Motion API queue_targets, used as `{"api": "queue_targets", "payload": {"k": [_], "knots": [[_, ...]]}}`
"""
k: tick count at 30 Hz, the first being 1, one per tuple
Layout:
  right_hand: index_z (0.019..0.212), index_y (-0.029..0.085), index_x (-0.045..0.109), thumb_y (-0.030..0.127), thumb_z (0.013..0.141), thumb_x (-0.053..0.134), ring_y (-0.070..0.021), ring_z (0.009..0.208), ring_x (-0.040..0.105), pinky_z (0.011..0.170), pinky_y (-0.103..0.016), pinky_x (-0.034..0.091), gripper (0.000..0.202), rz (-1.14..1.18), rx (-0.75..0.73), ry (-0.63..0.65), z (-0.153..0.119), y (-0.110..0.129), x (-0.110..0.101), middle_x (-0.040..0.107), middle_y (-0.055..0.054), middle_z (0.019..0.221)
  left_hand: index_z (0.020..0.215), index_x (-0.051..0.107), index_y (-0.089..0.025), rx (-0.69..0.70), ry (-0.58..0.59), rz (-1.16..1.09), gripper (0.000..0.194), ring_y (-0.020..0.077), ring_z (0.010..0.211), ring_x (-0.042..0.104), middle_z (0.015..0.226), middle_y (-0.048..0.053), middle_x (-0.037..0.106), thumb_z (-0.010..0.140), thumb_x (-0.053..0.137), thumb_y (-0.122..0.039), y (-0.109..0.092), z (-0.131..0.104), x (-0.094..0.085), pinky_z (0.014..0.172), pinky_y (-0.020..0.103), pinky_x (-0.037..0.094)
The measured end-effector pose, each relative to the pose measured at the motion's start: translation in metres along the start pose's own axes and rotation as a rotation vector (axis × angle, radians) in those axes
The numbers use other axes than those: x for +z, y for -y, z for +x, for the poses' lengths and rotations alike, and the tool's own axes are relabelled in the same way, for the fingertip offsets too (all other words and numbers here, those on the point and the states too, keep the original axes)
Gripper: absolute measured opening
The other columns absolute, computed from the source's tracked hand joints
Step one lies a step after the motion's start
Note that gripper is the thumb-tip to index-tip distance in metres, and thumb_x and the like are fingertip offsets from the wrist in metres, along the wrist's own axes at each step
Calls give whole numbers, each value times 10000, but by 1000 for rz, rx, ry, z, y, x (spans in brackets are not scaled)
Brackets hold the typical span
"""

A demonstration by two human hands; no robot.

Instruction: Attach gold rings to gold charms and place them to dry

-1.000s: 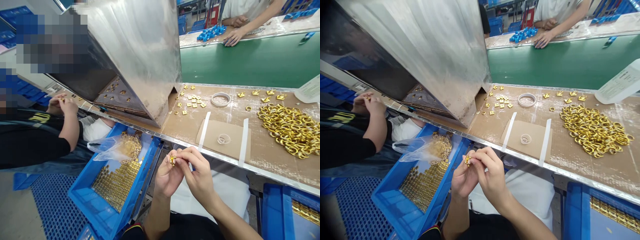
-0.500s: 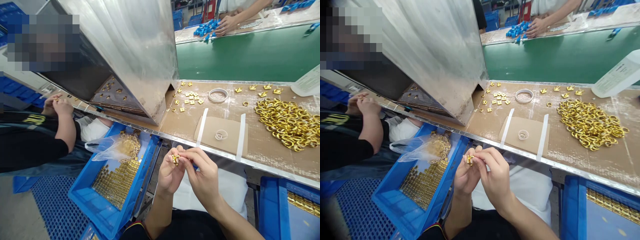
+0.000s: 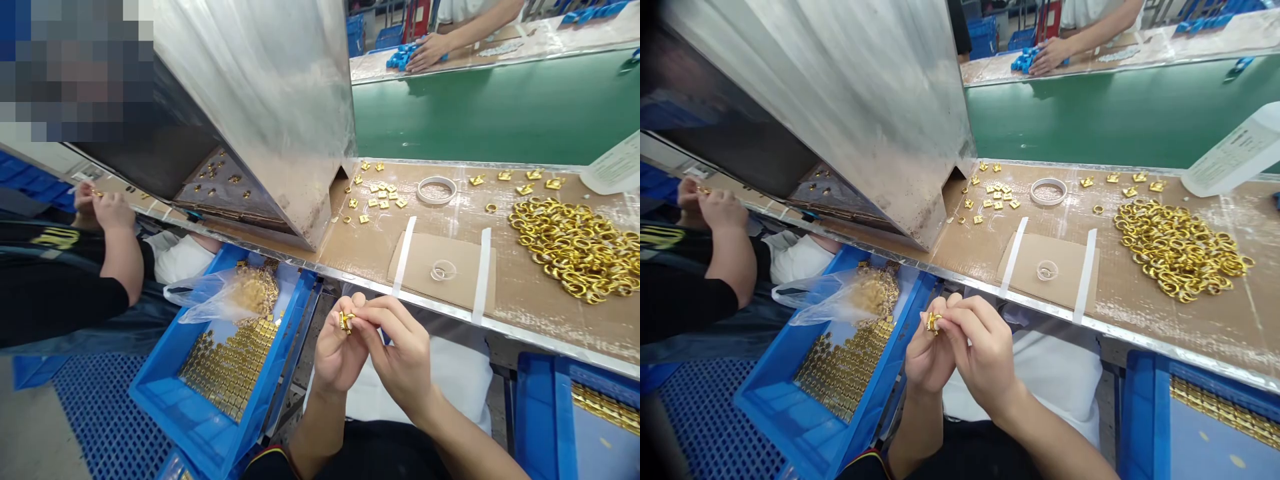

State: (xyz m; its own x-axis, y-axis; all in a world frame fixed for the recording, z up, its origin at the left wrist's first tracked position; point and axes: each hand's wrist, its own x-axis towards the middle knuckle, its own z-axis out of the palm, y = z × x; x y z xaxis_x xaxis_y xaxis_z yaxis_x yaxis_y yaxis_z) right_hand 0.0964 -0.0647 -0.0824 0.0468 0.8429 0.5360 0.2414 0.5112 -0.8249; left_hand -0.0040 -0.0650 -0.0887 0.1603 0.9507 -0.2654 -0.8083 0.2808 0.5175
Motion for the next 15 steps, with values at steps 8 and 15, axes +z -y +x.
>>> {"api": "queue_targets", "payload": {"k": [8,15], "knots": [[948,233,703,110,971,601,-169,754,678,674,-276,578,162,58,69,85,5,-5,-9,707,-28,854,661,484,-200,-27,-45,-69,437,134,688,431,756,-16,383,781,847,-412,-2,4,-1,692,230,471],[952,228,696,109,958,619,-178,792,689,702,-281,586,141,67,99,94,3,-6,-3,713,-35,893,655,552,-180,-61,-132,-215,401,109,673,521,715,-13,466,999,601,-380,-6,4,3,748,221,520]]}}
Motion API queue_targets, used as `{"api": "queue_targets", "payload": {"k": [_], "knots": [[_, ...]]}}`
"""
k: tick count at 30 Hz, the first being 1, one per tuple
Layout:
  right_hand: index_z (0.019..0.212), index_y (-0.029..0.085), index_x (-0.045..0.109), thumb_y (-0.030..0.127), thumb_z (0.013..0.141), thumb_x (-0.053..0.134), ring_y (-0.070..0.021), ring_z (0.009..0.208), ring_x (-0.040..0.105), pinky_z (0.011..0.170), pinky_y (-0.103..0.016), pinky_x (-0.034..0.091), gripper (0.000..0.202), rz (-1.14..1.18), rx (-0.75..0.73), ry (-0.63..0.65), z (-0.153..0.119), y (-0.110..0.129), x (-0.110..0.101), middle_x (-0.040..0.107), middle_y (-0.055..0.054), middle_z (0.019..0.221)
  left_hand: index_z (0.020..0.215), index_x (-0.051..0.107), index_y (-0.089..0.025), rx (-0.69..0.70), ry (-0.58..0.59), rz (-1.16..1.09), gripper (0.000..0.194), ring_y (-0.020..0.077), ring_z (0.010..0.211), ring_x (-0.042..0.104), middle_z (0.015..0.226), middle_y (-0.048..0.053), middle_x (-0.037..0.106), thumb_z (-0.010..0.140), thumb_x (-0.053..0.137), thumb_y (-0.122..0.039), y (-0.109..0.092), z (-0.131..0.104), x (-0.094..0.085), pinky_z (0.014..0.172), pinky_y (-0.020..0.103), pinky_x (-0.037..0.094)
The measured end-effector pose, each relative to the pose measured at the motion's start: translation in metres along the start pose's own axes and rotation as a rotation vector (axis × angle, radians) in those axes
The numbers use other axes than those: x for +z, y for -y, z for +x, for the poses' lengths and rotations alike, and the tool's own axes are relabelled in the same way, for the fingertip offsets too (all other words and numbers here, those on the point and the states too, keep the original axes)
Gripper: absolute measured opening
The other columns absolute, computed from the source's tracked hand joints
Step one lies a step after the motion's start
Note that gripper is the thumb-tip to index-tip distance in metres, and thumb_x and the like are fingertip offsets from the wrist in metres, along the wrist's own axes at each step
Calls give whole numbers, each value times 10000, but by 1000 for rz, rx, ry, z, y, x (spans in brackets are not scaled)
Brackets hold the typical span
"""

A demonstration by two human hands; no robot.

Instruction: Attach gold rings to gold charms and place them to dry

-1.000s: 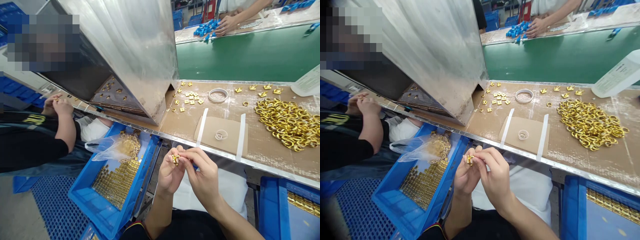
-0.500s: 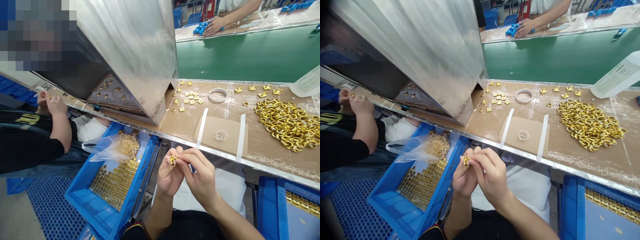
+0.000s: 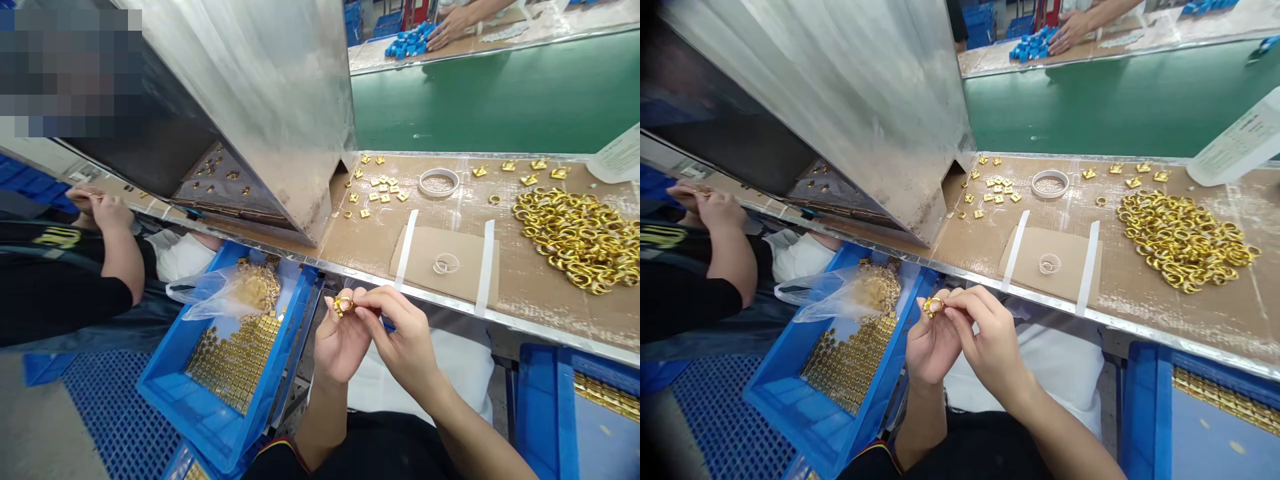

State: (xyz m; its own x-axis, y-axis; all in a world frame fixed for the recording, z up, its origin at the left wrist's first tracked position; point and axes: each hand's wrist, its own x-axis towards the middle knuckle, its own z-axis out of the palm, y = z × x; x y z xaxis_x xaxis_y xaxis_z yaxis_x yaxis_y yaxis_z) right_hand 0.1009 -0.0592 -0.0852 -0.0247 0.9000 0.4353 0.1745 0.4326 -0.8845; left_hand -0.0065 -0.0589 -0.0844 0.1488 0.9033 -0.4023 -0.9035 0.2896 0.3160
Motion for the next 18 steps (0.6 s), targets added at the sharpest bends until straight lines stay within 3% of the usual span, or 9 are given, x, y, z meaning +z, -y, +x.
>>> {"api": "queue_targets", "payload": {"k": [4,11,14,18], "knots": [[967,227,696,108,950,629,-177,805,693,705,-278,587,137,11,27,1,0,-1,2,719,-33,904,674,620,-171,-11,-139,-112,580,104,699,607,713,6,570,1109,279,-344,1,0,4,797,243,545],[978,231,700,132,961,624,-178,774,682,676,-287,583,126,14,63,-7,0,-2,3,716,-34,880,688,682,-182,-34,-238,-147,634,117,744,674,698,5,663,1117,245,-343,4,0,4,864,284,546],[978,230,702,128,964,617,-168,762,674,675,-278,579,133,24,74,2,0,-2,3,714,-28,876,708,704,-181,-73,-202,-104,575,145,825,695,765,21,704,1104,331,-365,4,-1,0,930,323,534],[968,227,700,133,962,625,-166,754,667,666,-278,570,121,46,65,-2,-1,-1,2,708,-25,869,729,710,-186,-79,-97,7,341,178,906,694,804,18,709,1000,611,-368,3,-3,-7,1029,375,503]]}}
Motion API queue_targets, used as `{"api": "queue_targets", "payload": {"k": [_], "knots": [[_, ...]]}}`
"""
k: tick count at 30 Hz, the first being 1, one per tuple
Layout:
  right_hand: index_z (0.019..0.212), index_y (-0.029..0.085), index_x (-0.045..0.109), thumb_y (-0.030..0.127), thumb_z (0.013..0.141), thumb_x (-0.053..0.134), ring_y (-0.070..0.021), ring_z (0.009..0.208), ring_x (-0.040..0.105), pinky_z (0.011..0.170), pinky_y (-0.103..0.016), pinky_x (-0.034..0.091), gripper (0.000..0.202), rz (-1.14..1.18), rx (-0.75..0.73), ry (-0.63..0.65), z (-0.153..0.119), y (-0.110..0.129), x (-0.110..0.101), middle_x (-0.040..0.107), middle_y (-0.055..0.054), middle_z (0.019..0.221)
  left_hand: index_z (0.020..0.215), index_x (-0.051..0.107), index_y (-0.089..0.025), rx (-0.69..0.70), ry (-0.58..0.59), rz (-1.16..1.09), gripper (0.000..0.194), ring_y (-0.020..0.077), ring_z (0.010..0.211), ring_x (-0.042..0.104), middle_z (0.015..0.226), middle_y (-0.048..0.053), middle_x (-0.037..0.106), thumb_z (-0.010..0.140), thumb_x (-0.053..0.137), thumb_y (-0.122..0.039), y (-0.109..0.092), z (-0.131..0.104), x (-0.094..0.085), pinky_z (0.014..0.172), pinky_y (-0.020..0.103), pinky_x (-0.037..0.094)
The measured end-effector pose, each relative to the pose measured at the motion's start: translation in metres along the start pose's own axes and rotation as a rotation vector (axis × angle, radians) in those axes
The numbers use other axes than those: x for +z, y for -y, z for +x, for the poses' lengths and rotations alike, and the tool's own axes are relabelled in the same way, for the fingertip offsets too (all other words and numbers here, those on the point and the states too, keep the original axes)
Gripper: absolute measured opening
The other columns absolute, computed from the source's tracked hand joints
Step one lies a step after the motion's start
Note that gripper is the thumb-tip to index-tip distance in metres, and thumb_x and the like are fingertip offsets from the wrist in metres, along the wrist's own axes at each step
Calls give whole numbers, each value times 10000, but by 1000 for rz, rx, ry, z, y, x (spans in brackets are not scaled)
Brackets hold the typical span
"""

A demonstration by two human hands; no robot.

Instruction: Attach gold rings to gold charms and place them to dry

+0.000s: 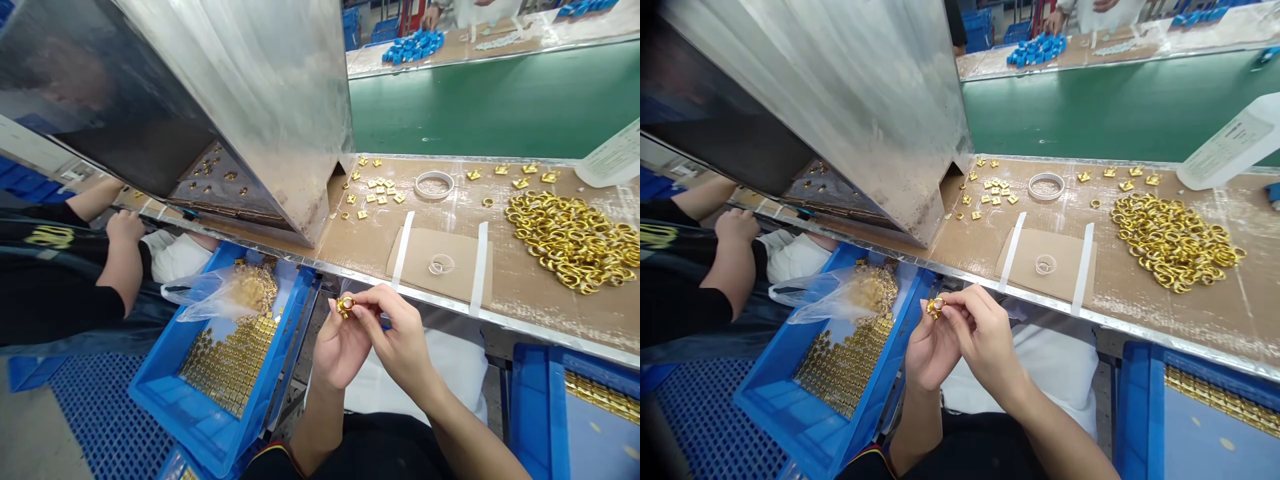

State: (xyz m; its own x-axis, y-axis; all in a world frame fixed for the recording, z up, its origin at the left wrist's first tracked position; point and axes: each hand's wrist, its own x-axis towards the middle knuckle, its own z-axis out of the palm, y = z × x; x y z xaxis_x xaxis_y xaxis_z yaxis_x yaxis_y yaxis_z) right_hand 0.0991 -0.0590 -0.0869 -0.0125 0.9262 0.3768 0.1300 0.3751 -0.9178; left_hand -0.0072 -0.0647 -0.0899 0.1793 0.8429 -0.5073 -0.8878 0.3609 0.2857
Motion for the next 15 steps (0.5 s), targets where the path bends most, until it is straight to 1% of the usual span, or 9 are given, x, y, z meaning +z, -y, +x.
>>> {"api": "queue_targets", "payload": {"k": [3,6,8,10,15], "knots": [[963,228,697,137,960,634,-167,751,664,664,-279,562,111,14,-9,-1,0,1,0,707,-23,867,727,707,-192,19,82,52,224,197,932,693,810,8,705,870,783,-347,-1,0,-6,1049,405,498],[969,229,694,134,961,637,-162,759,656,672,-271,551,111,23,-15,14,0,3,-1,701,-18,871,750,716,-190,28,139,64,220,196,929,690,841,6,708,750,886,-330,-2,0,-10,1037,397,506],[989,230,694,133,969,630,-158,771,649,682,-266,544,118,31,-22,32,1,5,-1,693,-17,880,770,717,-183,27,141,78,228,192,920,686,857,11,703,737,892,-325,-3,-1,-10,1027,390,511],[997,230,694,135,978,618,-158,774,642,684,-264,538,123,42,-37,43,2,6,0,683,-17,882,754,700,-176,19,151,83,238,186,891,677,824,8,676,742,887,-322,-5,-3,-9,993,375,524],[970,228,690,113,983,602,-159,773,641,688,-268,537,145,59,-69,60,2,8,2,662,-19,869,712,628,-167,2,237,41,306,122,758,620,729,-26,573,730,906,-292,-6,-5,-4,856,268,544]]}}
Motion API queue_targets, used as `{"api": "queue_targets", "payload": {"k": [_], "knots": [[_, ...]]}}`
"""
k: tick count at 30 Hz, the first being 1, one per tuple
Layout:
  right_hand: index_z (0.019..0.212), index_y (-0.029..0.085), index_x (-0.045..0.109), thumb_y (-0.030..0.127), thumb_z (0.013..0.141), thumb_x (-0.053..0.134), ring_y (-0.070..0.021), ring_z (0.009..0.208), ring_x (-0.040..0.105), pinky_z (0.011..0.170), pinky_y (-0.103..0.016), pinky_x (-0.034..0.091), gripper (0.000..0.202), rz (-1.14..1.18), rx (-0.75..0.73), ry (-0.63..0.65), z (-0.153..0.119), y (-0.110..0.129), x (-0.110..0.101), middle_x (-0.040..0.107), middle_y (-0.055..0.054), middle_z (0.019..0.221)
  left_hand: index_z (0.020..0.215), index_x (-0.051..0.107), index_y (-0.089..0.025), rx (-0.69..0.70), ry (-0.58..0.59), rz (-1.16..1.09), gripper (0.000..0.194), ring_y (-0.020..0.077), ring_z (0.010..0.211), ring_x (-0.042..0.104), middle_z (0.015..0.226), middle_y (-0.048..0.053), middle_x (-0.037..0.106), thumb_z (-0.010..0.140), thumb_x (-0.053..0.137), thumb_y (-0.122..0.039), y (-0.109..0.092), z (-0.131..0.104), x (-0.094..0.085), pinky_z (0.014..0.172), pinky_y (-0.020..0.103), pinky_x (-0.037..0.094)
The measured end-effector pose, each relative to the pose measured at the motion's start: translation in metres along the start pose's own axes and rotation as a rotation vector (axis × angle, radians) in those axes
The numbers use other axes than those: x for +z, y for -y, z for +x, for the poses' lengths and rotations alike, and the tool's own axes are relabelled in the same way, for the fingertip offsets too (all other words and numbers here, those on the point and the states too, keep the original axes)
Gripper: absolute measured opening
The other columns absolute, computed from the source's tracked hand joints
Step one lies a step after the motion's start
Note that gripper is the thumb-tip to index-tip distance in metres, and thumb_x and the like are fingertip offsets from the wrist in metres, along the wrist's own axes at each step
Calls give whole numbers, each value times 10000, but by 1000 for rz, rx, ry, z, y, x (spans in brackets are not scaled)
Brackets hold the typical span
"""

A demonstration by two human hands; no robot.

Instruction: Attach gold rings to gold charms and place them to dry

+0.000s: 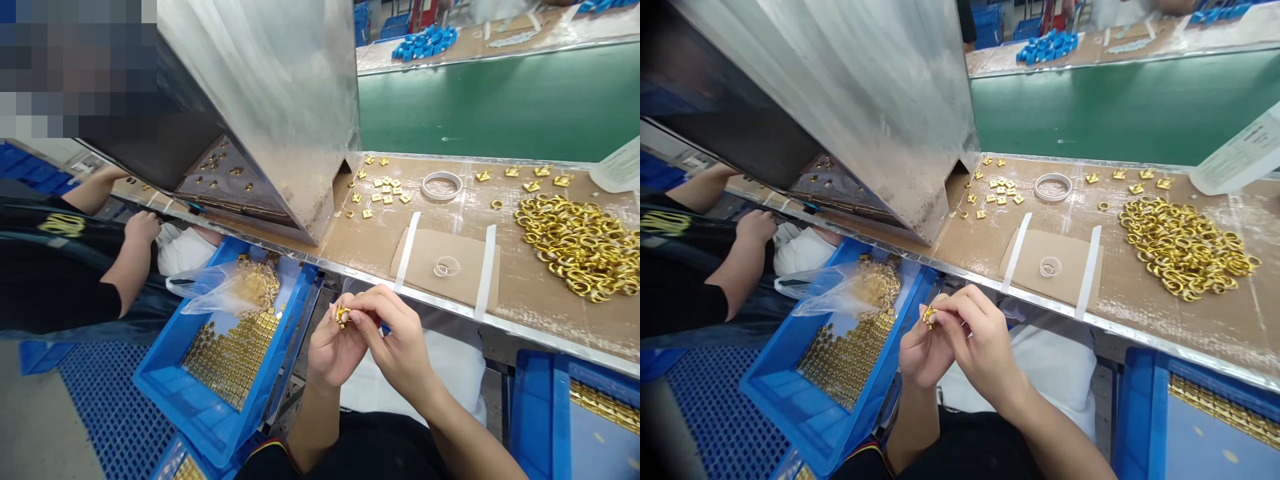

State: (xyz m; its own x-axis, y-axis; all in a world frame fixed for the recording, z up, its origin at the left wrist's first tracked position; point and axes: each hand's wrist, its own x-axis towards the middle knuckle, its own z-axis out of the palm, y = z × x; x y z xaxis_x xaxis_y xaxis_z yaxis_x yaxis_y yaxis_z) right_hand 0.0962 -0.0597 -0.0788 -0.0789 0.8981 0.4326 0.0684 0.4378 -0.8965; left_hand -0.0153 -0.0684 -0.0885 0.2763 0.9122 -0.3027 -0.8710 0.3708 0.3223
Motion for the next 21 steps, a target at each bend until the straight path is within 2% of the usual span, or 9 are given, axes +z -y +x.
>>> {"api": "queue_targets", "payload": {"k": [6,11,14,17,21], "knots": [[954,226,693,90,974,609,-160,773,642,687,-267,536,161,33,-15,-14,-2,-1,-2,658,-18,863,690,562,-172,15,34,30,370,92,689,550,697,-43,476,731,907,-298,3,0,5,742,177,511],[972,226,690,84,971,613,-155,765,629,680,-265,525,162,42,-15,-10,-4,0,-4,657,-13,863,686,533,-179,26,53,111,427,112,701,512,706,-41,439,732,898,-396,5,1,1,779,227,494],[991,229,686,106,977,613,-167,769,629,688,-283,524,143,32,-18,8,-6,1,-6,662,-15,855,655,508,-187,35,58,210,505,130,685,481,696,-36,426,705,890,-513,5,3,-5,755,264,471],[1038,236,680,128,981,611,-181,782,634,698,-303,531,140,16,-31,35,-8,2,-7,681,-23,873,631,487,-195,64,60,280,550,135,659,454,680,-35,424,670,893,-563,4,5,-10,720,280,446],[1113,245,664,156,969,650,-190,798,633,713,-321,546,170,-29,-45,63,-11,3,-6,685,-31,902,639,486,-200,91,5,300,580,129,646,451,697,-35,443,623,901,-605,4,5,-11,691,282,455]]}}
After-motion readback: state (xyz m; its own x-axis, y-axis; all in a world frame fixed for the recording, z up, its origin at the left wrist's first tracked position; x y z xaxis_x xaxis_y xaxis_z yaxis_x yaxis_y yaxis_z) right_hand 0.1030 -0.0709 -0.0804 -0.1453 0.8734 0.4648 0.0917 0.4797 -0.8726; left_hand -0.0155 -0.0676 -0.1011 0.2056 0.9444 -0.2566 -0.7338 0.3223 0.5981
